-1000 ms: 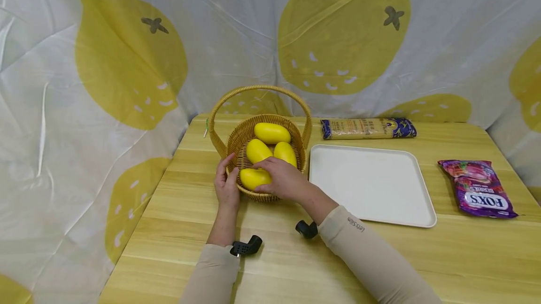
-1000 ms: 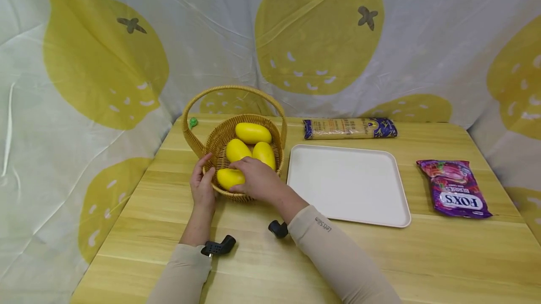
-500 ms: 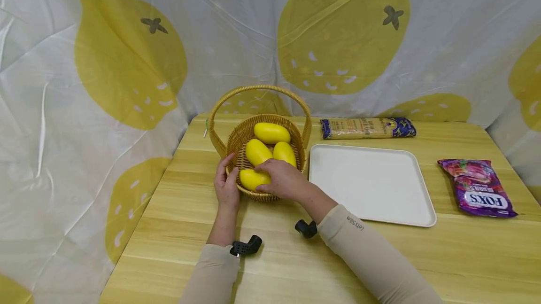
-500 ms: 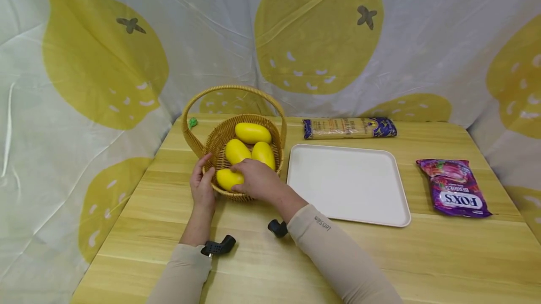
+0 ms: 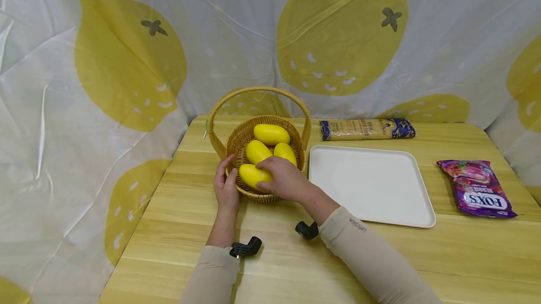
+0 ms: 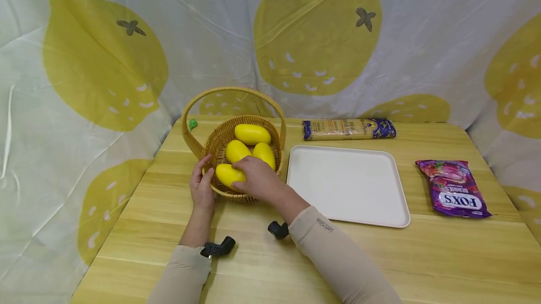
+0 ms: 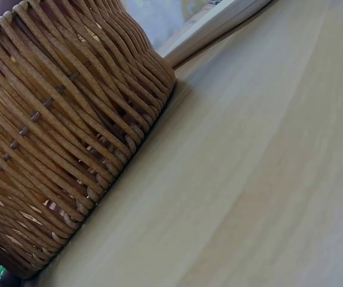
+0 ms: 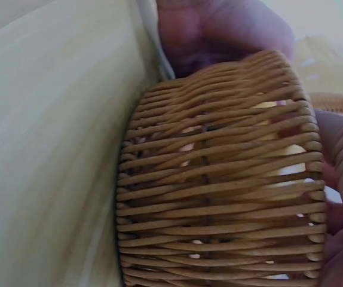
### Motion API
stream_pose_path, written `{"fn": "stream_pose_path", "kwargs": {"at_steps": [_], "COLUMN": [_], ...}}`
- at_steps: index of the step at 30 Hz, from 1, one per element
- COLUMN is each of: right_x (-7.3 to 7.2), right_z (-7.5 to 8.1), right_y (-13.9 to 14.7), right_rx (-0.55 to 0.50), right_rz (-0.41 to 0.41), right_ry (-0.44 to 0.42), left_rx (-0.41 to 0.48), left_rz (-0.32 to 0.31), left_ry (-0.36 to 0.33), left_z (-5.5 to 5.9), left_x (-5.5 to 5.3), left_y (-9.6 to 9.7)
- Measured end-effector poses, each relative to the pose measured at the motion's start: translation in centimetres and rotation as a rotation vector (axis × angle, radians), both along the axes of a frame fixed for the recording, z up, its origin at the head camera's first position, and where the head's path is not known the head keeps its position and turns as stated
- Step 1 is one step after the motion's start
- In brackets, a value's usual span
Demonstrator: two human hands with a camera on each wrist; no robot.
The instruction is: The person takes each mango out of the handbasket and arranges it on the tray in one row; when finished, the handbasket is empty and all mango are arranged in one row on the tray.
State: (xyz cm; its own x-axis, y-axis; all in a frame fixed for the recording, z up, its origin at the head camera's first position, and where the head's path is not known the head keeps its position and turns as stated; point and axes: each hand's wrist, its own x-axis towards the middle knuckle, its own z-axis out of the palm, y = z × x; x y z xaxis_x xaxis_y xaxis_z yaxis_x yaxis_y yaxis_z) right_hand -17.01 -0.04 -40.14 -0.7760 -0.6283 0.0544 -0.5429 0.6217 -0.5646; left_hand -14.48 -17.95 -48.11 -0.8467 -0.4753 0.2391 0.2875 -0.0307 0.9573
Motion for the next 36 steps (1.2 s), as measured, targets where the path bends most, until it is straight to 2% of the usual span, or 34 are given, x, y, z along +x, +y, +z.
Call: {"fn": "stream_pose_path", "kwargs": {"at_steps": [8,14,18,24,31,36], "right_x": [0.1,0.3,0.6,1.1,1.6,2.0], "right_z": [1.4,3.0,3.5,3.3,2.4,2.1], "right_y": [1.3,3.1,4.4,6.0,7.3,8.2], "right_rx": [-0.22,-0.34,-0.409,-0.485,-0.53,-0.535], "right_rz": [-0.104,-0.151,-0.164,-0.211,-0.308,-0.271], "right_ry": [0.015,-0.044,-0.058,-0.102,-0.217,-0.277], "left_rx": [-0.01,0.011,0.004,0.016,-0.007,-0.011], "left_rz": [-0.007,-0.015,-0.006,-0.021,-0.014,-0.013], "left_ry": [-0.007,0.001,-0.012,0.003,-0.006,-0.005], "left_z": [0.0,0.0,0.0,0.1,0.0,0.1], "left_x": [-0.1,0.0,0.1,0.0,0.1,0.2], "left_y": [0.0,0.1,0.1,0.0,0.1,0.1]}}
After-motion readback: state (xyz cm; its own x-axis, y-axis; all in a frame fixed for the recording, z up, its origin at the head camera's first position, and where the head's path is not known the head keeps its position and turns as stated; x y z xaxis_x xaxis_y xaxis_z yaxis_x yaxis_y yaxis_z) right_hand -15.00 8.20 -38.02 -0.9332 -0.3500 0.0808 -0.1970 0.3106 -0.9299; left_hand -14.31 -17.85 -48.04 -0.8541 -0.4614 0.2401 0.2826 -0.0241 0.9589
